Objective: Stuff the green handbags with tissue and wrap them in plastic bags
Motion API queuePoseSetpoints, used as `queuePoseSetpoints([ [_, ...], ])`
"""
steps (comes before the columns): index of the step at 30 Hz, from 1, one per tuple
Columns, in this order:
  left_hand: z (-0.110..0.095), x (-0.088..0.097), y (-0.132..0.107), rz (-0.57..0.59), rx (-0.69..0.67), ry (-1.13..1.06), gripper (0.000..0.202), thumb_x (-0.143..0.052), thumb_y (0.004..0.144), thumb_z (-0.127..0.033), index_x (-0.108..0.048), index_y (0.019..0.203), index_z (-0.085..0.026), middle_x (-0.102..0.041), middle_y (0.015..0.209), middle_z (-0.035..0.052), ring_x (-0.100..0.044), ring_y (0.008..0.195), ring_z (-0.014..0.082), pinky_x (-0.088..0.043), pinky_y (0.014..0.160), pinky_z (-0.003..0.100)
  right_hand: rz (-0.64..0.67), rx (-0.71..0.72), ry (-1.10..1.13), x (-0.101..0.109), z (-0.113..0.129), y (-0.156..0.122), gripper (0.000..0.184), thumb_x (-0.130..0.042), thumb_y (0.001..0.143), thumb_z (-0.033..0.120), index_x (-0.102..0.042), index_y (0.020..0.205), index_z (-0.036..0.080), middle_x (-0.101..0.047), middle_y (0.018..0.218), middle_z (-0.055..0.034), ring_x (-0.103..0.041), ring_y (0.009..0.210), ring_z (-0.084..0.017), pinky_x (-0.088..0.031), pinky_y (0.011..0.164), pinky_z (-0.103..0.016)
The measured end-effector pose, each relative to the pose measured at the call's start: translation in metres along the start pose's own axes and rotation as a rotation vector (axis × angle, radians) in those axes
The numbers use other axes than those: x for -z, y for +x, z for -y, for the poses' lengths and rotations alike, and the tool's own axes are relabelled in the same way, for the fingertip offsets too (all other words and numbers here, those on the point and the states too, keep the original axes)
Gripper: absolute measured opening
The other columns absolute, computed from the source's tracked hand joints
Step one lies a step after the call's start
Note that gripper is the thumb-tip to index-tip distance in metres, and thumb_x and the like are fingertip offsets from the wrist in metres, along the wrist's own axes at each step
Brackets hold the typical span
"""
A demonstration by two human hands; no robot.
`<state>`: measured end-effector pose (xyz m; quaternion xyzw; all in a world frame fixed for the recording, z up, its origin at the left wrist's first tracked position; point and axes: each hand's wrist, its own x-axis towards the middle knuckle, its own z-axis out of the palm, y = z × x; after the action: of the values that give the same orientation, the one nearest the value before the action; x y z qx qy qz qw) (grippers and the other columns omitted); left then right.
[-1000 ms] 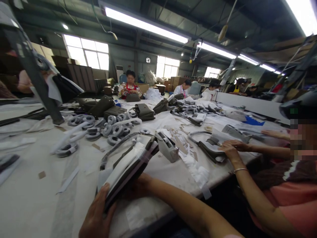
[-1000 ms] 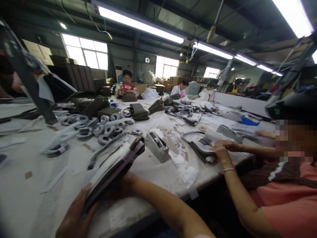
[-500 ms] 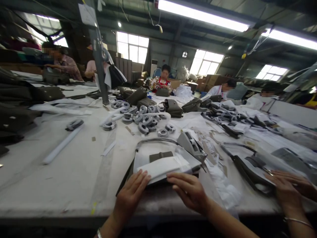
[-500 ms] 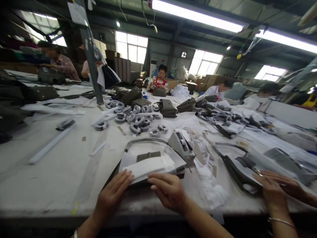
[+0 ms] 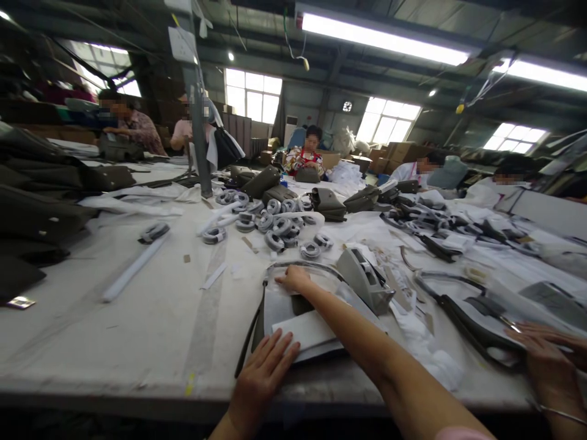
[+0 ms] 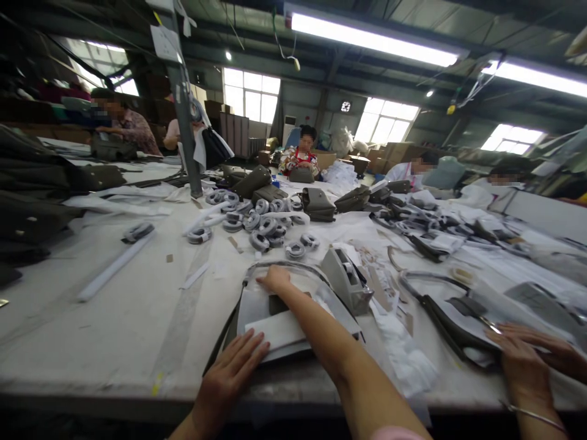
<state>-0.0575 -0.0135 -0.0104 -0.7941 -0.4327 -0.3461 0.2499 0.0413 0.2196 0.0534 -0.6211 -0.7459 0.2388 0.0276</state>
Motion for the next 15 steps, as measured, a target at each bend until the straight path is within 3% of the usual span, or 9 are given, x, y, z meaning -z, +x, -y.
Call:
queuePoseSetpoints([
  [5,0.000,0.000,0.003,-0.022,0.019,-0.027,0.041,-0.039,0.100,-0.011,-0.056,0.135,-0.023,-0.064,0.133,0.0020,-0.055,0.129,0.0206,-0.049,0.107,0.034,0.151,-0.043,0.222,-0.011,-0.002,0.014,0.025,-0.060,0.096,0.035,-0.064,0.111,0.016,-0.065,0.113,-0.0072,-0.065,0.097,-0.019,-0.056,0.085,-0.039],
  [9,-0.002,-0.001,0.002,-0.031,0.042,-0.041,0.041,-0.039,0.100,-0.011,-0.057,0.135,-0.023,-0.064,0.133,0.0020,-0.054,0.130,0.0213,-0.049,0.106,0.035,0.199,0.008,0.502,-0.007,-0.010,0.011,0.020,-0.061,0.096,0.031,-0.064,0.103,0.013,-0.068,0.097,-0.0049,-0.067,0.081,-0.014,-0.057,0.072,-0.029],
  [12,-0.005,0.000,0.001,0.003,0.048,-0.035,0.042,-0.037,0.100,-0.012,-0.056,0.136,-0.023,-0.063,0.135,0.0026,-0.054,0.129,0.0224,-0.051,0.104,0.036,0.184,0.095,0.710,0.002,-0.012,0.004,0.017,-0.067,0.091,0.029,-0.063,0.090,0.013,-0.072,0.085,-0.0032,-0.070,0.076,-0.011,-0.055,0.069,-0.023],
  [15,-0.006,0.002,0.001,0.014,0.066,-0.044,0.042,-0.036,0.101,-0.012,-0.056,0.136,-0.023,-0.062,0.136,0.0026,-0.054,0.130,0.0221,-0.051,0.104,0.036,0.156,0.197,0.871,0.010,-0.009,-0.007,0.032,-0.081,0.076,0.039,-0.064,0.089,0.015,-0.074,0.081,-0.0035,-0.072,0.077,-0.014,-0.056,0.071,-0.025],
])
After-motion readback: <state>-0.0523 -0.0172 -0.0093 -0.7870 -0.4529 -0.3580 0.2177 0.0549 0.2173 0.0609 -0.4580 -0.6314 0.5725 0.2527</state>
